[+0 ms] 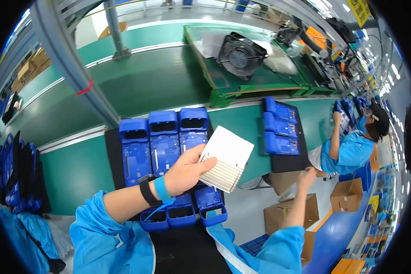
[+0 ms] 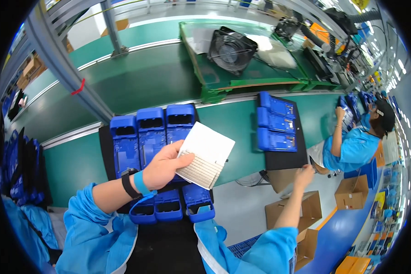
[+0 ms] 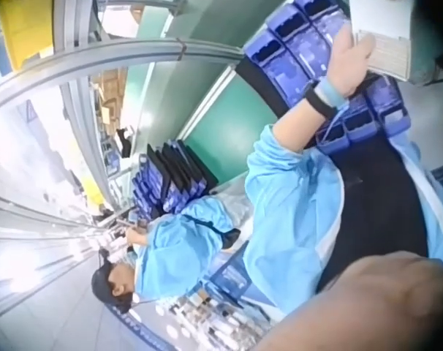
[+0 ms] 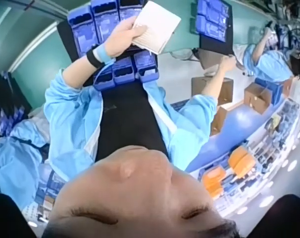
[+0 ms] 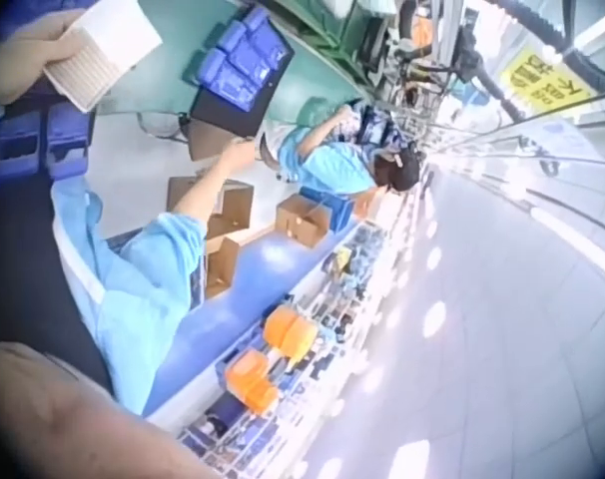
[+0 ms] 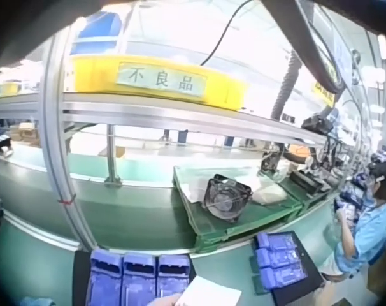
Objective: The person peels small adhesive pads from a sheet by hand and applies them inside plastic device housings resting on trays along an assembly line.
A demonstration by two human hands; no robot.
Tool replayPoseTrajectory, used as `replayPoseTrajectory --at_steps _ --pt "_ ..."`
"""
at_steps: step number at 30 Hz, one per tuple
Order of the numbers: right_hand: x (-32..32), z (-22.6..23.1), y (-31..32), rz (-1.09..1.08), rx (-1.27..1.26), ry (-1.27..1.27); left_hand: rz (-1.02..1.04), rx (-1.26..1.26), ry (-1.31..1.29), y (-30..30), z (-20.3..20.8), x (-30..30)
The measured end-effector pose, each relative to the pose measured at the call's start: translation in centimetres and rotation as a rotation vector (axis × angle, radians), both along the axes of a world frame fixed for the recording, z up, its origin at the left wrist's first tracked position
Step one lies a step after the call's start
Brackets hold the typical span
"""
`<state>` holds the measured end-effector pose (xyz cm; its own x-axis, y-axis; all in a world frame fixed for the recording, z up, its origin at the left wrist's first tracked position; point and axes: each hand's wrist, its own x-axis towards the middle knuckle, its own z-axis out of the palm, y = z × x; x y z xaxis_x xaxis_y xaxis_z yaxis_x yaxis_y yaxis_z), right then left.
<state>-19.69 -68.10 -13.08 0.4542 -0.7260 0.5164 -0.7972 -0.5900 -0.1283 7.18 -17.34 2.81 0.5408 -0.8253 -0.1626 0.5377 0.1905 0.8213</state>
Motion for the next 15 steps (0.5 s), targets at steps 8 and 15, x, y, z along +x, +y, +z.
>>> replayPoseTrajectory --at_steps 8,15 --pt "18.3 15.2 19.3 0.763 0.432 -0.466 0.291 0.145 -0.394 7.7 -0.1 -1.1" --pt "21.1 17.4 39.5 1.530 0.645 -0.212 0.510 0.231 -0.441 12.2 -0.8 -3.7"
